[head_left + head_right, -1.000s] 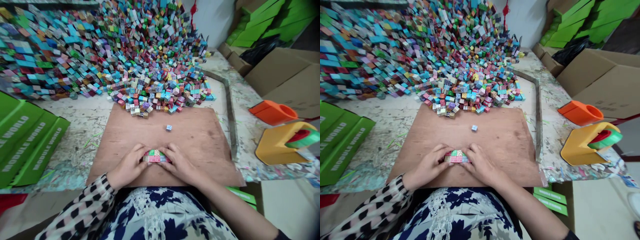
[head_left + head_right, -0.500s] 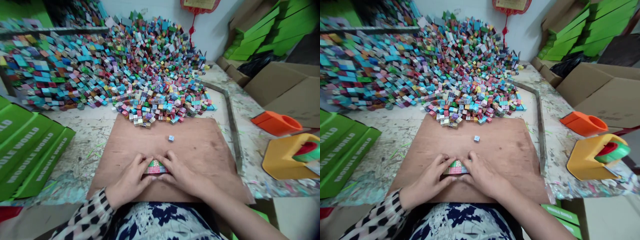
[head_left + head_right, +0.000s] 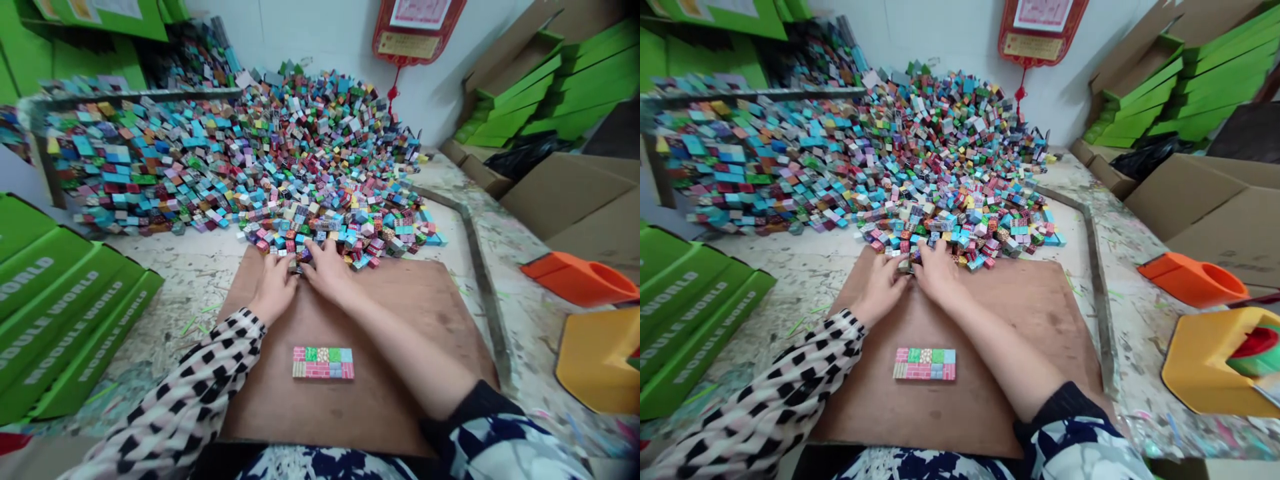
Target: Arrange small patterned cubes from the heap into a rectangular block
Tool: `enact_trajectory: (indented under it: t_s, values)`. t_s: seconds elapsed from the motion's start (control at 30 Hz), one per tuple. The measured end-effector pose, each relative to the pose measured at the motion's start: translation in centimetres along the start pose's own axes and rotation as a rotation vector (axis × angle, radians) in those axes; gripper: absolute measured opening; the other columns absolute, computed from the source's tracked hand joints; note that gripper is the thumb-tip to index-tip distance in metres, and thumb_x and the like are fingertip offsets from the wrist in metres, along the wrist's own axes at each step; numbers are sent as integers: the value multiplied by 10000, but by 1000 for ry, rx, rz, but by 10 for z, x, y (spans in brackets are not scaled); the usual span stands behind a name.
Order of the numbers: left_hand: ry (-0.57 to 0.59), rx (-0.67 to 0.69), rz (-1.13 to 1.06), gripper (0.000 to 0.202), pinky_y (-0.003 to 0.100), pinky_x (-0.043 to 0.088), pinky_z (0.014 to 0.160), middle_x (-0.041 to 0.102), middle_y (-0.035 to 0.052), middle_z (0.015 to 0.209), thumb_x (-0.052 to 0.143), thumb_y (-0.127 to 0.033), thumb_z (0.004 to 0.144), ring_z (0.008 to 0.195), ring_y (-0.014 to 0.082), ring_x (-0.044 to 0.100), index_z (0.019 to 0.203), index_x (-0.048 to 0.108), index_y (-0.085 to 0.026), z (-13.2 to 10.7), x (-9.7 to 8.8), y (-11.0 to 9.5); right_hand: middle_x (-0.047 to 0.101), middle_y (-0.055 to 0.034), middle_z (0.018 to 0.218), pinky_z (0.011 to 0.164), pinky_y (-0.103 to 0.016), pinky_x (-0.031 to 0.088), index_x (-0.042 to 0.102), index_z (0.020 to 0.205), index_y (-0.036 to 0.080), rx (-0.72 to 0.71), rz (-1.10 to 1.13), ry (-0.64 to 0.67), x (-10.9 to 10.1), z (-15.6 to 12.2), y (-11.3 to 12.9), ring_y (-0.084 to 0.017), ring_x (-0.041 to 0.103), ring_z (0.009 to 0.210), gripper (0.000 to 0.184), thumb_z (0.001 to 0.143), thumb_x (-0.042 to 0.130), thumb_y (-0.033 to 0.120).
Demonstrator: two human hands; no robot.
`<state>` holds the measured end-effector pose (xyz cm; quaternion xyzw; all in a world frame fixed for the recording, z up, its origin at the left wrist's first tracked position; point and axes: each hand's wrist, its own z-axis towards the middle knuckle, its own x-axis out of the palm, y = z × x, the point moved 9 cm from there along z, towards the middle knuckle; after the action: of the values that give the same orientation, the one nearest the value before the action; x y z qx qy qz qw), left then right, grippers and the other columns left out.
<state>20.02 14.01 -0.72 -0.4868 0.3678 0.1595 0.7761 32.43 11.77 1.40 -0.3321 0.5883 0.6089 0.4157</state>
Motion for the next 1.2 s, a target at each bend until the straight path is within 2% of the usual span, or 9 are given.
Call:
enact_trajectory:
  t_s: [0.23,0.43,0.5,0.6,0.7,0.83,0.97,1.03,1.2]
  values:
    - [23,8,3,231,381,505,844,478,56,1030,577,-127,787,862,189,548,1014,584,-167,3,1,3,462,-79,1075,843,-350,486,632,1103,220,-58,189,-131,13,0,-8,-216,547,948,257,859,557,188]
    - [24,13,-44,217,312,482,762,550,15,906,534,-137,785,800,166,545,989,589,-182,-11,-18,5,505,-31,934,838,-348,474,643,997,206,58,476,-261,-14,-17,-45,-196,546,875,230,769,665,214]
    - [84,26,-35,262,306,486,745,564,21,911,525,-162,798,796,167,562,1045,611,-180,-20,-19,5,520,-16,904,767,-320,476,632,953,201,76,583,-181,-15,-28,-48,-165,535,781,227,736,698,215]
    - [198,87,91,341,337,496,785,579,60,988,518,-193,816,873,197,590,1133,643,-181,-37,-16,-1,564,16,800,618,-262,457,578,890,202,81,819,165,10,-47,-33,-119,512,638,180,754,695,221]
    - [129,124,262,363,432,476,890,586,107,1112,486,-233,863,1010,267,575,1183,650,-186,-49,-26,-11,576,39,695,511,-227,441,523,862,205,157,966,477,38,-65,-15,-100,516,548,152,803,662,222]
    - [140,173,119,370,417,470,948,644,96,1126,449,-271,923,1075,255,579,1242,619,-192,-60,-21,-29,595,20,710,472,-224,454,544,915,186,199,871,496,49,-63,-15,-93,535,520,149,846,654,261]
    - [187,196,-4,452,405,466,983,661,95,1152,502,-188,863,1107,243,586,1309,571,-176,-61,-4,-37,621,8,819,488,-225,450,508,1204,186,178,854,415,47,-57,-25,-93,541,558,471,799,730,282]
    - [212,188,-20,472,406,477,967,674,98,1121,499,-154,849,1077,240,602,1316,570,-162,-57,4,-38,651,-15,890,567,-237,468,522,1232,178,109,779,359,41,-58,-26,-114,575,658,574,726,790,219]
    - [224,83,-69,348,366,492,962,700,105,1143,474,-238,917,1069,224,636,1196,659,-145,-39,17,-31,684,-19,951,731,-284,454,616,1178,201,-66,530,264,28,-63,-14,-164,602,831,457,745,716,93]
